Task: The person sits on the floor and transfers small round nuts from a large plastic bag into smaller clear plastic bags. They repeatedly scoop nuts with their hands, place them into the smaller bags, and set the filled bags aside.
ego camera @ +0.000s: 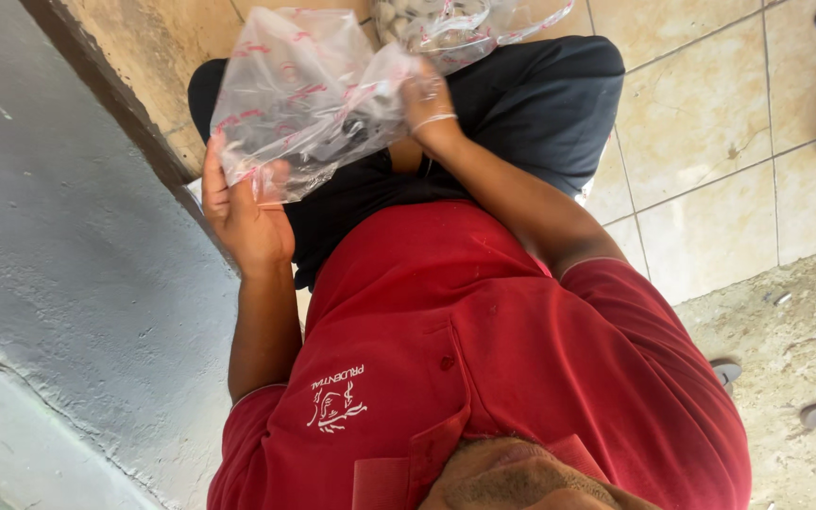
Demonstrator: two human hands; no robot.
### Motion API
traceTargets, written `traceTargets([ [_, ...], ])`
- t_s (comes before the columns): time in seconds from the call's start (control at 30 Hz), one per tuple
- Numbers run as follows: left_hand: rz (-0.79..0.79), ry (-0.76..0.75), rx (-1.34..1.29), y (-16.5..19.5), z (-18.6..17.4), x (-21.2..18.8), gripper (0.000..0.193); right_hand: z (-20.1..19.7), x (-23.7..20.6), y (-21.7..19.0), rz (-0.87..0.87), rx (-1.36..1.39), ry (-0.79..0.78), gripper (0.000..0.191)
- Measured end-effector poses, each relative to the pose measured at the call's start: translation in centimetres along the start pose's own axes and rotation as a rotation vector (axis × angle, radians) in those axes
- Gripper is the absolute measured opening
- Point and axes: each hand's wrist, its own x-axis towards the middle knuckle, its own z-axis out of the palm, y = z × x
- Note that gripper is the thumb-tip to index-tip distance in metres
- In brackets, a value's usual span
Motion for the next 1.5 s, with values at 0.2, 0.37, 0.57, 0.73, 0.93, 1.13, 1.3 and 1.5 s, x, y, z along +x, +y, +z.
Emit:
traceTargets([
  [0.2,0.027,-0.346,0.006,-1.6,0.8,2.2,0.014,1.1,1.8,-0.2,-0.204,-0.174,0.026,0.022],
  [0.37,-0.19,0.157,0.209,-2.5,-0.4,8.7,0.029,-2.3,2.8,-3.4,-0.251,0.04,0.145,0.025],
  [0.57,0.008,-0.041,-0.064,-6.9,2.7,10.5,0.036,-1.9,-1.7,-12.1,-0.885,-1.046,0.277,0.059],
  [0.73,0.079,-0.33,0.233,-7.0,5.2,9.8,0.038,0.5,-3.2,-16.0,-1.313,-0.731,-0.188,0.053],
  [0.93,0.554,-0.627,1.042,-1.3,6.6,4.9,0.052,4.5,2.3,-13.6,-0.458,-0.959,-0.398,0.045],
  [1.13,-0.053,-0.618,0.24,2.2,5.0,1.5,0.028,7.9,4.3,-11.7,-0.289,-0.802,-0.536,0.039],
  [1.3,-0.286,-0.603,-0.332,-4.7,10.0,5.0,0.031,8.6,4.8,-11.1,-0.276,-0.894,-0.338,0.034],
  [1.5,0.77,-0.63,0.81,-10.5,12.4,14.9,0.042,2.1,2.1,-14.0,-0.312,-0.785,-0.358,0.029],
])
